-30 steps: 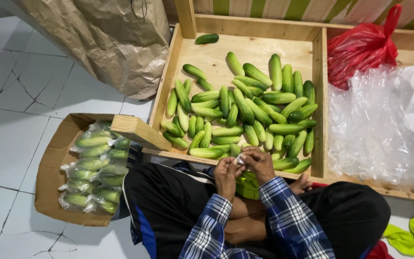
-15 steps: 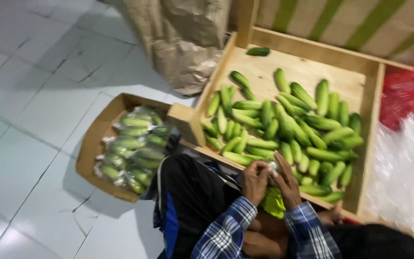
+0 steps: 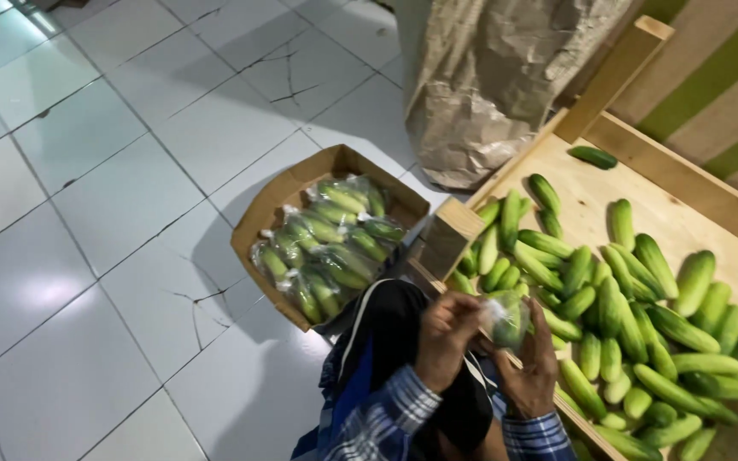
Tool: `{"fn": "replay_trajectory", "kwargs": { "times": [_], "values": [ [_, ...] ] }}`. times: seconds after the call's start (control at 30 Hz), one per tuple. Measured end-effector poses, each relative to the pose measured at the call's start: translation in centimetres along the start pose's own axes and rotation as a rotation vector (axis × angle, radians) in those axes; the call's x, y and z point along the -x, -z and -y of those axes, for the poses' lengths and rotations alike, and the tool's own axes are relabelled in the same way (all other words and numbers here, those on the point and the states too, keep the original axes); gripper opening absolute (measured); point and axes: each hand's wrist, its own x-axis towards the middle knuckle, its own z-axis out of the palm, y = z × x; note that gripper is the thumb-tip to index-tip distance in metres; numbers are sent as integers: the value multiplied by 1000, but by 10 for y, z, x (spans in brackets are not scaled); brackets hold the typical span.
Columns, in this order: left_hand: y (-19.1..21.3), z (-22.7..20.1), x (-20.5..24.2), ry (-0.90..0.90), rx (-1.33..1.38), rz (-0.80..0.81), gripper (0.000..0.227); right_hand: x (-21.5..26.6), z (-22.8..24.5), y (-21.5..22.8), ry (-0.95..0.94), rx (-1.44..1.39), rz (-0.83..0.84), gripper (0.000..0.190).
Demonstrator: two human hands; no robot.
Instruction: Packing cucumbers into small plastic bags and placing them into a cardboard box
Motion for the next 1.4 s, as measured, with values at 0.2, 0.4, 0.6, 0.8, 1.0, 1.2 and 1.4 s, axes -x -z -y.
{"fn": "replay_trajectory", "kwargs": {
  "times": [0.2,0.4,0.6,0.8,1.0,1.2,1.4],
  "values": [
    [67,-72,-22,54,222,-227,18,-12,30,-79,-43,89,-7,54],
    [143,-104,-39,-13,244,-481,14,-29,31,-158,90,240,167,52],
    [163,-157,-42,33,15,-759,22,-33,6,-225,81,336,325,35],
    [211,-121,-73,39,-1,-723,24,-45,-8,-236,-45,512,449,24],
    [202,-77,-142,61,188,-520,17,-68,-24,-239,-161,279,214,45],
    [227,-12,-222,170,346,-388,18,-97,28,-228,-39,301,244,72],
    [247,58,-285,230,380,-375,18,-96,-45,-245,42,422,322,87]
  ]
}}
